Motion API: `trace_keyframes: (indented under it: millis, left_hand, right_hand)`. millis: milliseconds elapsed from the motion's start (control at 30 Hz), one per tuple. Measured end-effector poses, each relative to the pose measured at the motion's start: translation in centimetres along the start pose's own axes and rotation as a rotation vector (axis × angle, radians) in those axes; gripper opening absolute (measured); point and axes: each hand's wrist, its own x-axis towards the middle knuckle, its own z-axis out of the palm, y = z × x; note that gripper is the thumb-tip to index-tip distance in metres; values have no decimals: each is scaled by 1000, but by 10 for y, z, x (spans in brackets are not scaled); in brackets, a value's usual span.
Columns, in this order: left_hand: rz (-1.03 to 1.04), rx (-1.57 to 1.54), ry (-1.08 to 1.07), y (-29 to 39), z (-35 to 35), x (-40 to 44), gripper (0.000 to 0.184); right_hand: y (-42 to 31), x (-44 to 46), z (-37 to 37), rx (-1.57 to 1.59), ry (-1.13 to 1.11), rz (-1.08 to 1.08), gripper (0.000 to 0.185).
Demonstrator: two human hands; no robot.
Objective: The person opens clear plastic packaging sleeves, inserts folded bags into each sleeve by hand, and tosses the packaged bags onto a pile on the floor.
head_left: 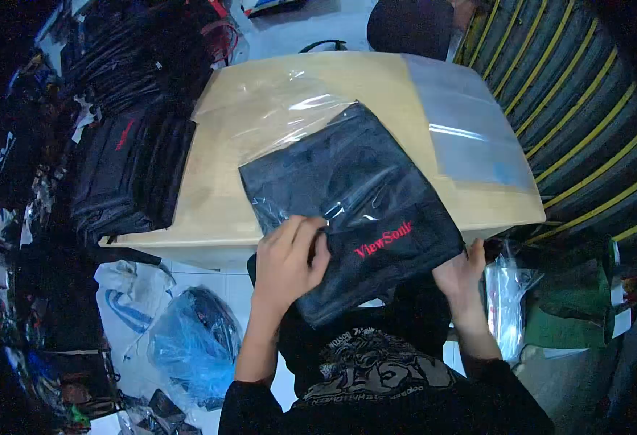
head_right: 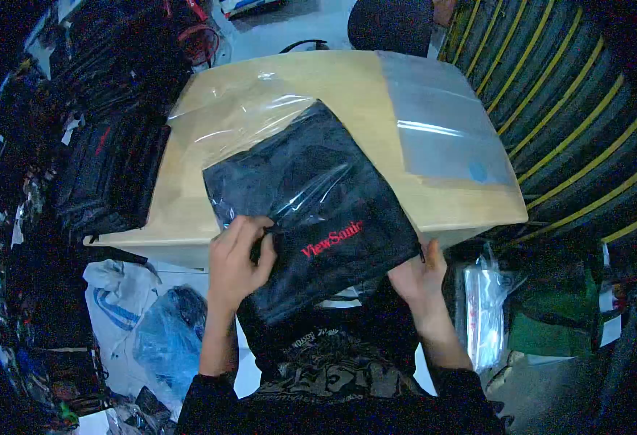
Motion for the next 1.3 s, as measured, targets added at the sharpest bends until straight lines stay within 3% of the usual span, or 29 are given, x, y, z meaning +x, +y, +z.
trace_keyframes:
  millis: [33, 100, 167, 233, 333, 367, 467, 600, 633, 733, 767, 833, 1000, 1067, 1133, 1233, 1300]
  left_hand:
    - [17, 59, -21, 8, 2, 6, 26]
    - [49, 141, -52, 25, 8, 18, 37]
    - [113, 146, -29, 26, 17, 26, 34]
    - [198, 137, -7, 21, 27, 32, 27]
    - [323, 140, -56, 19, 36, 37, 27]
    - [359, 122, -91, 22, 35, 39, 31]
    - [398, 108, -80, 39, 23, 43, 33]
    - [542, 160, -249, 70, 0, 35, 36]
    - [648, 223, -90, 74, 3, 33, 38]
    - [707, 217, -133, 96, -15, 20, 35]
    - [738, 213, -109, 100, -15, 15, 32]
    - [803, 206, -50, 105, -14, 11, 26]
    - [781, 199, -234, 100, -9, 6, 31]
    - [783, 254, -294, 95, -1, 1, 34]
    - [655, 61, -261, 90, 6, -2, 34]
    - [475, -162, -188, 78, -11, 14, 26]
    - [299, -228, -50, 48, -23, 35, 23]
  right_hand:
    - [9, -6, 5, -242, 202, -122, 82]
    - [32, -12, 5, -133, 175, -215, 67]
    - [41, -16, 11, -291, 106, -143, 57]
    - [40, -23, 34, -974, 149, 28, 53]
    - [45, -12, 49, -567, 402, 285, 44]
    - [47, -7, 54, -685, 388, 190, 32]
    - [41, 8, 70, -480, 419, 154, 31]
    - [39, 33, 72, -350, 411, 128, 33]
    - [32, 40, 101, -304, 469, 119, 39]
    - [38, 72, 83, -131, 495, 241, 39]
    - [42, 81, 84, -4, 387, 159, 37]
    - [44, 96, 70, 8, 390, 119, 36]
    - [58, 122, 53, 105, 610, 126, 37]
    - [62, 122, 43, 66, 542, 71, 43]
    - [65, 127, 37, 120, 580, 105, 44]
    - [63, 80, 23, -258, 292, 118, 38]
    - [23, 25, 43, -771, 113, 622, 46]
